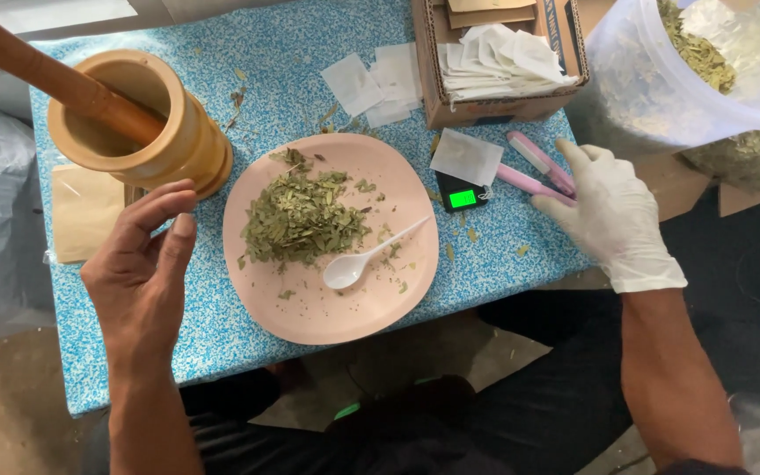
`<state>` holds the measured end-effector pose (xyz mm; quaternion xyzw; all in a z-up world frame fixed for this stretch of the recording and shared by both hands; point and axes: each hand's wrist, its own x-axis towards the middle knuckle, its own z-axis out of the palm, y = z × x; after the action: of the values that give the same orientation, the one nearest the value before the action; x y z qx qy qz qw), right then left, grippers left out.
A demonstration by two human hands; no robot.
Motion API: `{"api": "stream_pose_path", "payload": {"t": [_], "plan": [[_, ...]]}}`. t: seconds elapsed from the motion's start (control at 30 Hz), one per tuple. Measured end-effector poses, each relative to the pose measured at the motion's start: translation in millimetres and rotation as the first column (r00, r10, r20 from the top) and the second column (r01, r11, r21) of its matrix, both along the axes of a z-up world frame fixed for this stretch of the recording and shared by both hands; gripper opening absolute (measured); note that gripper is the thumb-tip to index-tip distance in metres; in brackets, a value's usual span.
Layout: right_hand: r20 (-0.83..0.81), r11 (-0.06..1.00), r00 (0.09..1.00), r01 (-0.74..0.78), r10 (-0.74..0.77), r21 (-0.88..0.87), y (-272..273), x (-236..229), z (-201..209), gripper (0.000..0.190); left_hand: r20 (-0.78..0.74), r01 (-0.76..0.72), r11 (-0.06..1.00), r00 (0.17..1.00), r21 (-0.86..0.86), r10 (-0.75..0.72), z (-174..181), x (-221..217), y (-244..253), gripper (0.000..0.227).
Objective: The person scoops dried green herbs from a pink plate into small white filter bags using a plastic spoon. They weigh each filled bag on a digital scale and then use a pink handheld sealer to close the top of the bag before placing it aside.
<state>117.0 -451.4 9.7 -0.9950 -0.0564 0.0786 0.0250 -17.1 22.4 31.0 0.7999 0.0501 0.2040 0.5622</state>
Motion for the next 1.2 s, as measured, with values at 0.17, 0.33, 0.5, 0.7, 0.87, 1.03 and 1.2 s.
{"api": "stream_pose_path", "payload": {"t": [0.17,0.33,0.5,0.7,0.87,1.03,1.2], "plan": [[-0.015,0.997,0.998,0.062,-0.063,-0.054,-10.7,-7.0,-19.1,0.066,0.008,0.001,1.000,1.000,-0.002,-0.001,4.8,-3.1,1.2,0.018],[0.018,0.991,0.997,0.070,-0.068,-0.111,-21.6,-12.0,-20.4,0.047,0.031,-0.003,1.000,1.000,0.002,0.003,5.5,-6.3,5.6,0.016],[0.004,0.988,0.995,0.098,-0.098,-0.116,-15.5,-8.6,-17.9,0.049,0.045,0.010,0.999,0.999,0.050,-0.012,7.3,-8.0,5.9,0.016],[0.168,0.999,0.984,0.053,-0.050,-0.009,-19.2,-9.8,-5.8,0.072,0.056,0.003,0.994,0.998,0.107,-0.010,10.0,-9.0,8.6,0.016],[0.287,0.988,0.957,-0.004,-0.041,0.155,-13.9,-9.6,11.5,0.040,0.064,0.010,0.992,0.998,0.126,-0.018,13.4,-10.7,6.8,0.016],[0.173,0.981,0.978,0.083,-0.114,0.178,-3.5,-0.6,7.4,0.033,0.075,0.008,0.991,0.997,0.132,-0.018,16.7,-14.2,8.9,0.016],[-0.140,0.905,0.977,0.202,-0.161,0.375,44.4,-0.7,33.3,0.065,0.094,0.017,0.990,0.995,0.143,-0.030,17.7,-16.7,11.0,0.017]]}}
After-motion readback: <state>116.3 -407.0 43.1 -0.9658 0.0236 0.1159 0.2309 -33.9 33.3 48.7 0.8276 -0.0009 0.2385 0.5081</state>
